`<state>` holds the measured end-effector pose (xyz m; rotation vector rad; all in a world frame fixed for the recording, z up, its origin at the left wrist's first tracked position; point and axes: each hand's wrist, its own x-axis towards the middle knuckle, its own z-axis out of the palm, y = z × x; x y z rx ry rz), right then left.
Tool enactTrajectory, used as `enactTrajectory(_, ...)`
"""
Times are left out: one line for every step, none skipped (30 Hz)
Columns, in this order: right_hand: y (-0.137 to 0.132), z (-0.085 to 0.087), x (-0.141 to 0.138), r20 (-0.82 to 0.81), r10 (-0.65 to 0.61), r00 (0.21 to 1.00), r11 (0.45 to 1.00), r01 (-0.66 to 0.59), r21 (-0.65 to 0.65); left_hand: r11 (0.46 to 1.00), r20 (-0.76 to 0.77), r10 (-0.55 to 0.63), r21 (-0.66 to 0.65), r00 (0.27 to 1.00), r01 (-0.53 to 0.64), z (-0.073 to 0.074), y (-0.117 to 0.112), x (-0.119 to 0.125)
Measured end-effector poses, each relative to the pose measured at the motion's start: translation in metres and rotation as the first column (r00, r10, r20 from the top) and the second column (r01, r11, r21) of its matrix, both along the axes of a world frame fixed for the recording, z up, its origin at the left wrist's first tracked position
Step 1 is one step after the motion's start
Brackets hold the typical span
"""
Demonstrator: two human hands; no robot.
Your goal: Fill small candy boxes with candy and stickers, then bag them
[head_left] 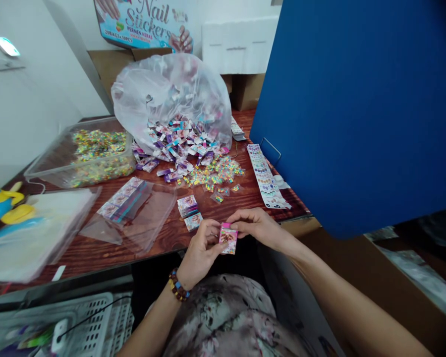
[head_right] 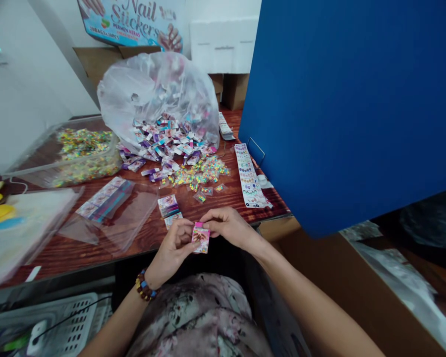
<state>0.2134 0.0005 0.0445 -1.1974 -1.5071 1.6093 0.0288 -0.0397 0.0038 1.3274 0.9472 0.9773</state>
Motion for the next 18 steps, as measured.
enactTrajectory(0.000, 0.000, 0.000, 0.013, 0.003, 1.000, 1.000, -0.003, 0.003, 1.000, -0.008, 0.003, 0.001, 1.000, -0.003, 0.000, 0.000, 0.000)
enactTrajectory(0.000, 0.001, 0.000, 0.024, 0.007, 1.000, 1.000, -0.007, 0.009, 1.000, -0.015, 0.006, 0.002, 1.000, -0.006, 0.000, 0.000, 0.000)
enactTrajectory(0.000, 0.001, 0.000, 0.035, 0.013, 0.999, 1.000, -0.014, 0.017, 1.000, -0.021, 0.007, 0.002, 1.000, -0.007, 0.000, 0.000, 0.000)
enactTrajectory(0.000, 0.001, 0.001, 0.045, 0.021, 0.999, 0.999, -0.022, 0.027, 1.000, -0.025, 0.007, 0.002, 1.000, -0.006, -0.001, 0.000, 0.000)
enactTrajectory(0.000, 0.001, 0.001, 0.056, 0.030, 0.998, 0.999, -0.033, 0.041, 1.000, -0.027, 0.006, 0.001, 1.000, -0.006, -0.001, 0.000, 0.000)
enactTrajectory(0.000, 0.001, 0.002, 0.068, 0.044, 0.997, 0.997, -0.048, 0.061, 1.000, -0.028, 0.007, -0.001, 1.000, -0.007, -0.002, 0.000, 0.000)
enactTrajectory(-0.001, 0.001, 0.003, 0.079, 0.058, 0.995, 0.994, -0.065, 0.088, 1.000, -0.026, 0.009, -0.006, 1.000, -0.009, -0.002, 0.001, 0.000)
enactTrajectory(-0.001, 0.001, 0.004, 0.094, 0.075, 0.993, 0.988, -0.087, 0.126, 1.000, -0.020, 0.014, -0.014, 1.000, -0.015, -0.003, 0.001, 0.000)
enactTrajectory(-0.002, 0.001, 0.004, 0.112, 0.090, 0.990, 0.978, -0.109, 0.175, 0.999, -0.009, 0.022, -0.025, 1.000, -0.022, -0.004, 0.001, 0.001)
enactTrajectory(-0.003, 0.001, 0.005, 0.134, 0.098, 0.986, 0.964, -0.127, 0.235, 0.999, 0.006, 0.027, -0.039, 1.000, -0.026, -0.004, 0.000, 0.001)
enactTrajectory(-0.005, 0.000, 0.006, 0.158, 0.096, 0.983, 0.944, -0.140, 0.298, 0.998, 0.022, 0.027, -0.056, 0.999, -0.025, -0.005, 0.000, 0.001)
enactTrajectory(-0.007, -0.001, 0.006, 0.179, 0.089, 0.980, 0.924, -0.148, 0.353, 0.997, 0.040, 0.022, -0.074, 0.999, -0.019, -0.005, 0.000, 0.002)
enactTrajectory(-0.008, -0.002, 0.006, 0.192, 0.072, 0.979, 0.909, -0.143, 0.390, 0.996, 0.058, 0.013, -0.091, 0.998, -0.008, -0.006, 0.000, 0.002)
enactTrajectory(-0.010, -0.004, 0.006, 0.189, 0.045, 0.981, 0.905, -0.120, 0.407, 0.995, 0.072, 0.004, -0.104, 0.997, 0.003, -0.007, 0.001, 0.003)
enactTrajectory(-0.012, -0.006, 0.006, 0.175, 0.017, 0.984, 0.911, -0.087, 0.403, 0.993, 0.084, -0.003, -0.116, 0.996, 0.013, -0.007, 0.001, 0.004)
enactTrajectory(-0.014, -0.009, 0.005, 0.155, -0.007, 0.988, 0.921, -0.054, 0.386, 0.992, 0.094, -0.007, -0.126, 0.996, 0.018, -0.007, 0.001, 0.004)
enactTrajectory(-0.015, -0.012, 0.005, 0.134, -0.024, 0.991, 0.931, -0.027, 0.364, 0.990, 0.105, -0.005, -0.138, 0.995, 0.020, -0.007, 0.001, 0.004)
enactTrajectory(-0.016, -0.014, 0.006, 0.115, -0.033, 0.993, 0.938, -0.010, 0.347, 0.988, 0.116, -0.002, -0.152, 0.993, 0.019, -0.007, 0.001, 0.005)
